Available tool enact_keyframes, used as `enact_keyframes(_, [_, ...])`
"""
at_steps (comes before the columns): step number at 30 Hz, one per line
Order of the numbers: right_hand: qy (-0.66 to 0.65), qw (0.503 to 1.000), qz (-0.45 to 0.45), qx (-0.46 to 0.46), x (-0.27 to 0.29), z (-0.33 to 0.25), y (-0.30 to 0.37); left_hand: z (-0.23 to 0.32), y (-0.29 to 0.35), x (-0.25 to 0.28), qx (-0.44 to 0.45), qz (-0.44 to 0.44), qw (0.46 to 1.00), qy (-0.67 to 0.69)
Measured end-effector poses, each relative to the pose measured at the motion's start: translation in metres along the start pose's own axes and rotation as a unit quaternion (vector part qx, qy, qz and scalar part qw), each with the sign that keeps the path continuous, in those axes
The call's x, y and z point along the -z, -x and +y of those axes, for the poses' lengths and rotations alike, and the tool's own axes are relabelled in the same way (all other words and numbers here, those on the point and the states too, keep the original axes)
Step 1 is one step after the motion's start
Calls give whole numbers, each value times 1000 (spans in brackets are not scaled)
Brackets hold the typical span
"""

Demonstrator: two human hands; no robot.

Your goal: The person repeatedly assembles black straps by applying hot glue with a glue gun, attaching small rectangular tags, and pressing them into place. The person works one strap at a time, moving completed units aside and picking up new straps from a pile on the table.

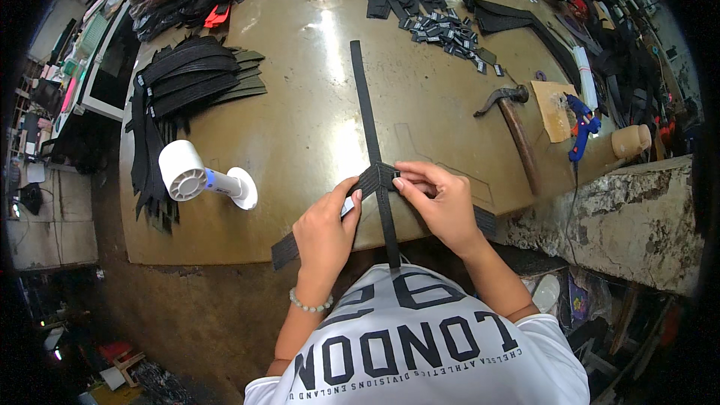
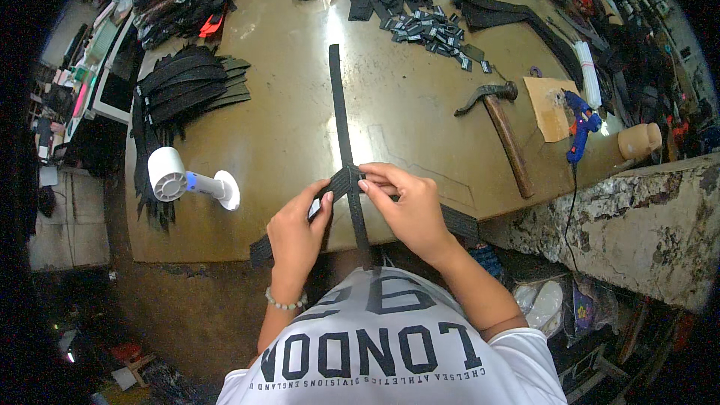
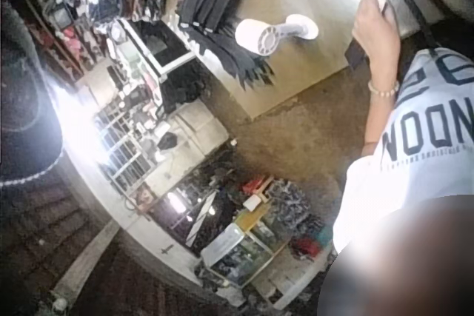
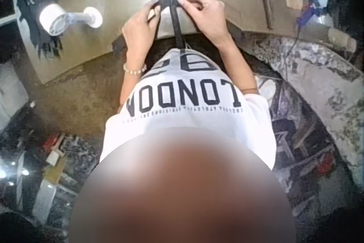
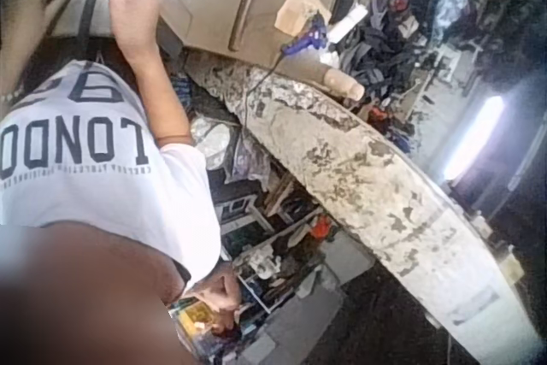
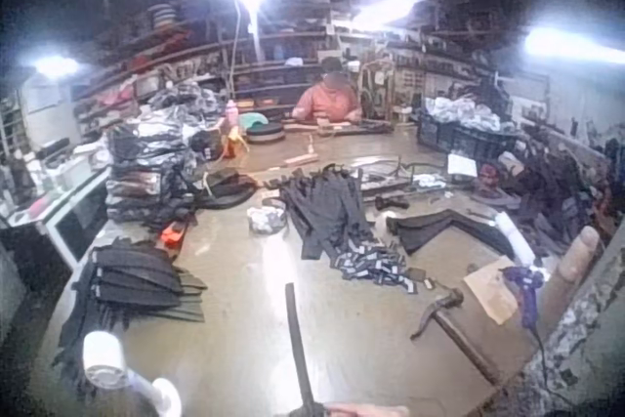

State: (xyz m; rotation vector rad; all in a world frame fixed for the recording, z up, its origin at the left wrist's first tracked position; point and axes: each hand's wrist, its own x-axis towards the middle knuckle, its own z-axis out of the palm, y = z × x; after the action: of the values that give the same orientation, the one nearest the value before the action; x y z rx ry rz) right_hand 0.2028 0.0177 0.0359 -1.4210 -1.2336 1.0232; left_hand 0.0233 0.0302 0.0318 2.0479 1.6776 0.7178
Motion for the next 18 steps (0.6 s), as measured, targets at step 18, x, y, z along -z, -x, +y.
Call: enact_keyframes(18, [200,967,8,158,8,-1,-3,-8,6,-9,-26,39,999,3])
